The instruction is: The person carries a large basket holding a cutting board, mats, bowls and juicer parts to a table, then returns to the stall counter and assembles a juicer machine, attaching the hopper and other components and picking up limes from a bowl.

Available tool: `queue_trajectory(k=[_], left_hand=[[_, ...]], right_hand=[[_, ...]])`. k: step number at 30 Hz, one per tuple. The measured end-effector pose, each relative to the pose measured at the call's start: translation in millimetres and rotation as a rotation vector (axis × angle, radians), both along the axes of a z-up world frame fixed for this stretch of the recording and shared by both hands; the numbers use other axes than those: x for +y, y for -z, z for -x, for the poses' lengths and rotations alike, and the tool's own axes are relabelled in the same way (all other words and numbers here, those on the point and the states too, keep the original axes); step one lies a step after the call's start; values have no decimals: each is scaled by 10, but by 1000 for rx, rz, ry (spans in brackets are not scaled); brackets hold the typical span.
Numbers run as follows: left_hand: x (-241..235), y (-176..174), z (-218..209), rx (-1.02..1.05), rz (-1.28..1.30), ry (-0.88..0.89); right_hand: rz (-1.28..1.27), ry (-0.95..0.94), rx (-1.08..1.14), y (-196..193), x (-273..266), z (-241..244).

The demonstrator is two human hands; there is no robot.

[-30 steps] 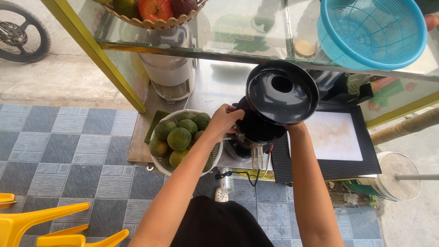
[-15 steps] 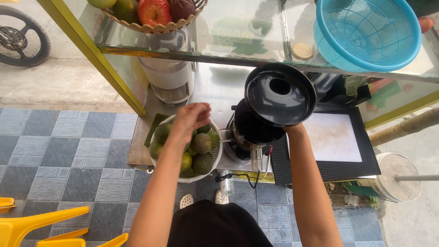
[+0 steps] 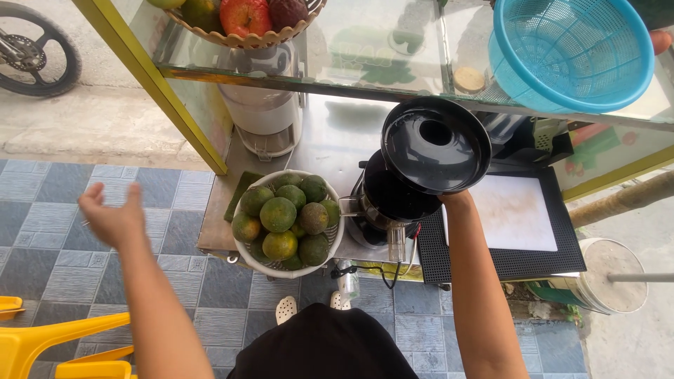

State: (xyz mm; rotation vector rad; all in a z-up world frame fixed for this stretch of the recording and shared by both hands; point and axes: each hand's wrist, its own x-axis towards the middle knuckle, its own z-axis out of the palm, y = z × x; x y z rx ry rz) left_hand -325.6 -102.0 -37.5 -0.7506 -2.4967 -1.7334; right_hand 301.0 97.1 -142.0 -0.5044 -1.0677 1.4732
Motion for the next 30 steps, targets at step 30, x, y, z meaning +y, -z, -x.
queue_trajectory(k=[30], left_hand=[[551,-145,-901,57,-25,467]], right_hand=[[-95,56,-177,-100,-9,43]])
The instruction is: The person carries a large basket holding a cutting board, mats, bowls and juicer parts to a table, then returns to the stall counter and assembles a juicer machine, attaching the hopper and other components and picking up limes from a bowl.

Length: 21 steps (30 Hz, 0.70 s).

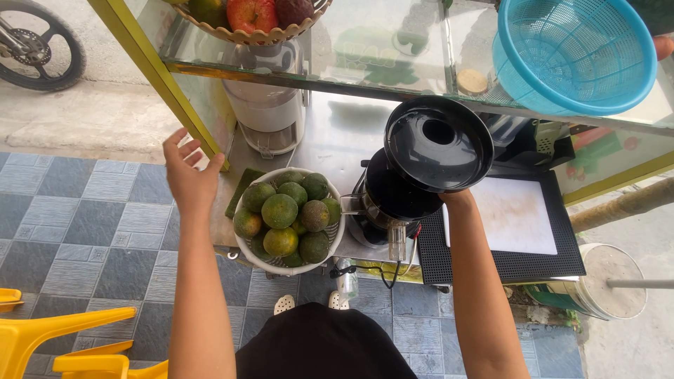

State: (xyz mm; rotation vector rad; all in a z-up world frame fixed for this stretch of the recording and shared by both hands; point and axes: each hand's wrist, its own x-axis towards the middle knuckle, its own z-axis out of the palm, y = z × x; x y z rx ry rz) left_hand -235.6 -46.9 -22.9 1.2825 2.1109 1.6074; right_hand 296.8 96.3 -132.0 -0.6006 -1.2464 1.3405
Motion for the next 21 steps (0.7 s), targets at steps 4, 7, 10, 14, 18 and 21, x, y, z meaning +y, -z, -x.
queue_trajectory(k=[4,7,10,14,18,21], left_hand=[[-51,-564,-450,-134,161,43],[133,-137,-478,-272,75,216],[154,-255,-965,-199,36,484],[59,-307,-1882,-126,302,723],[-138,110,-2782,-16,311,755],[-261,339,-3100,-29,100,601]], right_hand=[[-135,-67,24,-99,5,-39],[-151,-64,-16,-177,-31,-130],[-172,-55,-74,-180,-2,-20],[-200,-33,-155,-186,-7,73],[-228,2,-231,-163,-49,129],[-239,39,-293,-86,-141,86]])
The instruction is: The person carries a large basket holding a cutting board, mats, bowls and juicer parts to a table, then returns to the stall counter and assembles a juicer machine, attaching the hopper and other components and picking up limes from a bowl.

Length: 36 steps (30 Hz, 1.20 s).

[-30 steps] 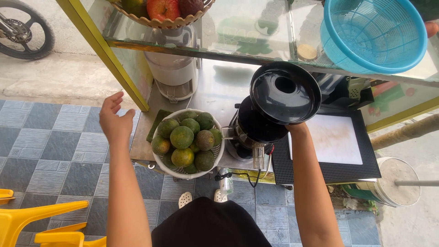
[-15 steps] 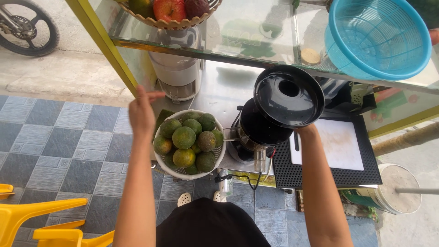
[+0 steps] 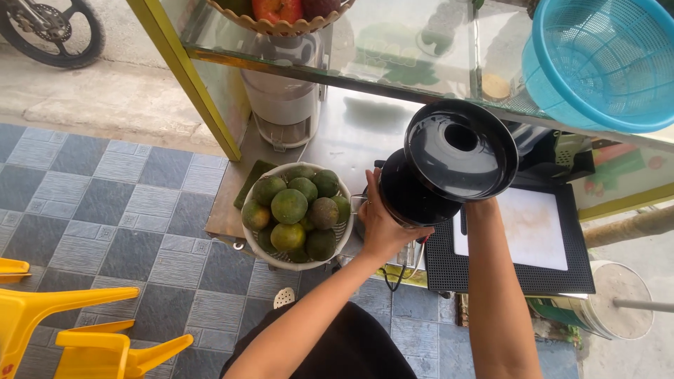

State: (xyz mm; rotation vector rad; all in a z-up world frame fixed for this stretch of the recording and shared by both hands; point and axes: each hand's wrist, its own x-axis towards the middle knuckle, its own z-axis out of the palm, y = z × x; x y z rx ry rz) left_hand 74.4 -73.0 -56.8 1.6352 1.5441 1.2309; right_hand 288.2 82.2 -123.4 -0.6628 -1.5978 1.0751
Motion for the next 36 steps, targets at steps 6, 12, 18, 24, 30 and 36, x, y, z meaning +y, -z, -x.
queue_trajectory(k=[6,12,18,24,30,36], left_hand=[[-111,-24,-150,7,-112,-213],[-83,1,-265,60,-161,-318],[-99,34,-377,26,-89,-358],[-71,73,-409,50,-121,-363],[-124,108,-374,115,-159,-380],[-157,71,-315,108,-169,-356]], right_hand=[[-35,88,-112,366,-329,-85],[-76,202,-248,132,-218,-219],[-117,305,-382,163,-62,-275],[-188,369,-487,-78,-125,-50],[-248,422,-597,96,-225,-12],[-382,595,-729,-137,-342,287]])
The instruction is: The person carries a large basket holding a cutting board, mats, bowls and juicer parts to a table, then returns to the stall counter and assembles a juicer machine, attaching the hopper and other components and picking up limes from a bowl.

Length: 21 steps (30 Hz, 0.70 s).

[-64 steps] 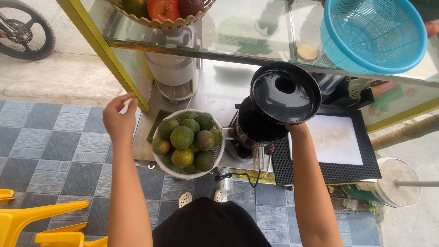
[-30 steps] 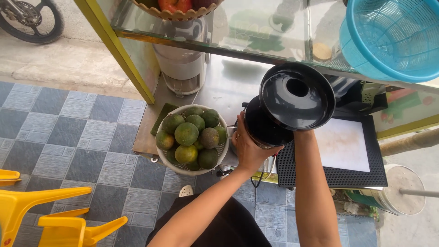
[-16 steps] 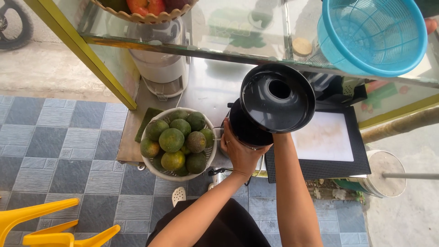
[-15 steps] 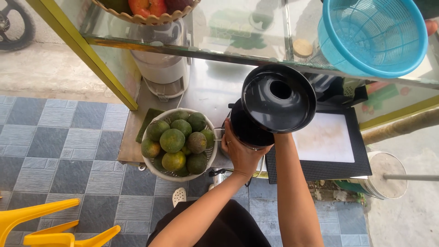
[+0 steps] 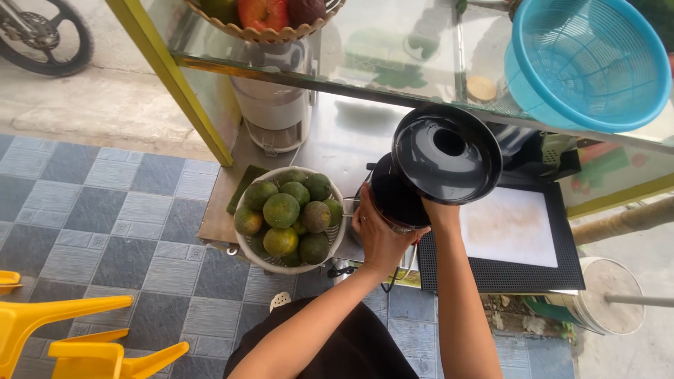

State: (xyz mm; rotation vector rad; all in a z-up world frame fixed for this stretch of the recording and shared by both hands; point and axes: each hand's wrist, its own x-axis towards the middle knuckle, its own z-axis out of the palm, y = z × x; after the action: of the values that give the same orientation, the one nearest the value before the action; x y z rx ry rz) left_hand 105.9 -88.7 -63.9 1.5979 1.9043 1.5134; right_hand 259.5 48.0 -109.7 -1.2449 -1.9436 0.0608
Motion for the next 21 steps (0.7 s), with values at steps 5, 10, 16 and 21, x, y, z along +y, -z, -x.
queue_trajectory(k=[5,10,16,21], left_hand=[[3,-6,150,-17,-26,75],[-55,-31,375,-64,28,261],[-8,-75,416,-141,14,278],[-29,-45,361,-119,-49,253]], right_hand=[[109,-70,293,76,62,-175],[308,-52,339,-1068,-584,296],[494,-91,960,-654,-1155,426],[445,-154,1015,-520,-1240,455]])
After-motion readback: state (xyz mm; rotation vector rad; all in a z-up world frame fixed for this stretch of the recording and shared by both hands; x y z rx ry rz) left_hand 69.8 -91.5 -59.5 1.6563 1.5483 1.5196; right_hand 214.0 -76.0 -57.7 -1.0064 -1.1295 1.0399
